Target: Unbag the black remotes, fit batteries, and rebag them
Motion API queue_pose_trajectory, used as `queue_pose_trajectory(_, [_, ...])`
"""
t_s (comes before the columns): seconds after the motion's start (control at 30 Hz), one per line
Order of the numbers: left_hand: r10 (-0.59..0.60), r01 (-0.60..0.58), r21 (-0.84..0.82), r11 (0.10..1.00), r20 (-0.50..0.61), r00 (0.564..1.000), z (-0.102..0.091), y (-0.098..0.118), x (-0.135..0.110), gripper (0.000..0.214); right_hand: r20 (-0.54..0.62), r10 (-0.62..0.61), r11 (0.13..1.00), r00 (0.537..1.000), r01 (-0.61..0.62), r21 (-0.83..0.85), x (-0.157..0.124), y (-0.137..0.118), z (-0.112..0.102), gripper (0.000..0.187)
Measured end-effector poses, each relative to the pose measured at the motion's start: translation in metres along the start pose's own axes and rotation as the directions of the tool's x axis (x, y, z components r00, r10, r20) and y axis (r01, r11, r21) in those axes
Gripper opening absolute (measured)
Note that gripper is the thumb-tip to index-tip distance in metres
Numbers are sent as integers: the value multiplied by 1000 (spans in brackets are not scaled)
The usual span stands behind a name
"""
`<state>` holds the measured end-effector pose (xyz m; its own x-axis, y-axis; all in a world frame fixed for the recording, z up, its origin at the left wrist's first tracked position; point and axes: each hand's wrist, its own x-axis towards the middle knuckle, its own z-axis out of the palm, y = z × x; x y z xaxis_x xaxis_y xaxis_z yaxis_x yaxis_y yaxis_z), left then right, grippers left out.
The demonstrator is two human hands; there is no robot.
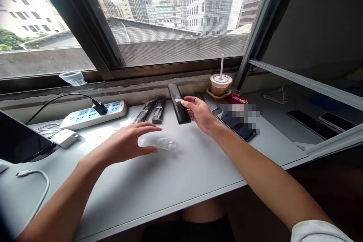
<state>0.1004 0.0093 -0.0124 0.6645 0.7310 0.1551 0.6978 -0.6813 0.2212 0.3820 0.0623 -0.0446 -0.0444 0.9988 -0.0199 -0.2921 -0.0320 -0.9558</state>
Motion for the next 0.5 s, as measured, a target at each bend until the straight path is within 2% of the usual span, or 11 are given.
queue_pose_trajectory(0.1, [-103,106,-26,994,100,990,1,-8,-2,56,96,-51,995,994,59,-86,0,0,-2,86])
queue_pose_trajectory(0.17, [-141,148,-46,988,121,983,1,-10,-2,57,142,-67,985,988,87,-146,-2,0,-3,114])
queue_pose_trajectory(0.23, [-169,177,-55,983,124,978,0,-11,-2,59,160,-44,980,986,74,-184,-5,-1,-3,133])
queue_pose_trajectory(0.33, [-195,205,-70,976,125,973,-2,-11,-2,60,181,16,977,983,23,-213,-10,-4,-2,141])
queue_pose_trajectory(0.5, [-220,238,-151,959,128,967,-1,-3,-1,61,163,25,978,986,10,-210,-11,-1,0,133])
